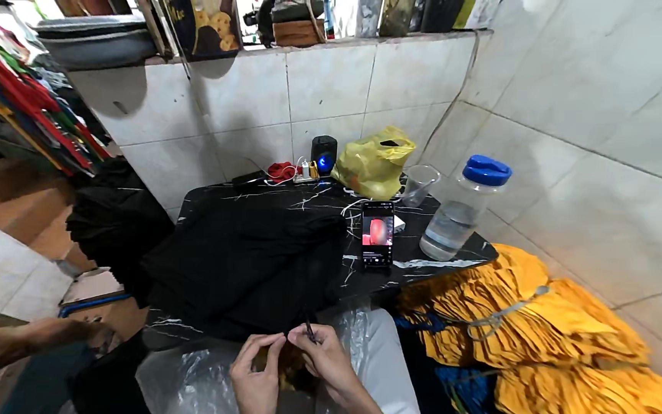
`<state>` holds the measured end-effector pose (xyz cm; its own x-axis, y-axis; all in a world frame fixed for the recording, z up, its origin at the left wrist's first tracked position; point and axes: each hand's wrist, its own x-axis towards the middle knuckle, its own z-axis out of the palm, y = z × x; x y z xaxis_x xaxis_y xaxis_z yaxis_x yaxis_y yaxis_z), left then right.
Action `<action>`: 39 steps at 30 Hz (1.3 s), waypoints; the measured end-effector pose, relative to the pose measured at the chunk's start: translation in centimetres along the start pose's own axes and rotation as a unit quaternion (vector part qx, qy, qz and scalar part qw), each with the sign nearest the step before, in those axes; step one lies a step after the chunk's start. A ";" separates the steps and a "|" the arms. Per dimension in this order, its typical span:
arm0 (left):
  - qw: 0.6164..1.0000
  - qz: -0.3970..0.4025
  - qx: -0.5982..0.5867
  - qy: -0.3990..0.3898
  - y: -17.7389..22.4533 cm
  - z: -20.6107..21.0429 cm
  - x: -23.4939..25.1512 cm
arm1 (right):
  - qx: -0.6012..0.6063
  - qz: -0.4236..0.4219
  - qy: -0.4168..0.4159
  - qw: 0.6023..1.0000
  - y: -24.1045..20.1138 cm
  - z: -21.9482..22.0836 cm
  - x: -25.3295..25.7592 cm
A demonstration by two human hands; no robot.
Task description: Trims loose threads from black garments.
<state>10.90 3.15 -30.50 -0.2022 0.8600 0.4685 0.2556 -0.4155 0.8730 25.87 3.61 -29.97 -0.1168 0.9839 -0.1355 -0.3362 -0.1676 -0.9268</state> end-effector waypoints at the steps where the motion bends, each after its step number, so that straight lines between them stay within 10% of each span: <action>1: 1.000 -0.014 0.006 0.004 0.1 -0.1 0.1 | -0.037 -0.037 0.001 0.999 0.2 0.1 0.0; 13: 0.989 -0.081 -0.127 0.013 1.4 0.7 -0.6 | -0.306 -0.210 0.047 0.927 0.7 0.9 -0.1; 20: 1.000 0.015 -0.021 -0.005 0.1 -0.6 -0.4 | -0.537 -0.328 0.041 0.776 -0.5 -1.3 -0.4; 31: 0.999 0.027 -0.008 -0.020 -0.1 -0.9 -0.7 | -0.596 -0.374 0.041 0.709 0.0 -0.2 -0.3; 39: 0.999 0.004 -0.042 -0.021 0.6 -0.7 -0.5 | -0.276 -0.187 0.058 0.941 -0.1 1.3 0.2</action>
<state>10.46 2.23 -30.07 -0.1607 0.8679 0.4701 0.1762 -0.4434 0.8788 24.63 3.79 -29.42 0.0271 0.9732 0.2283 0.2076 0.2179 -0.9536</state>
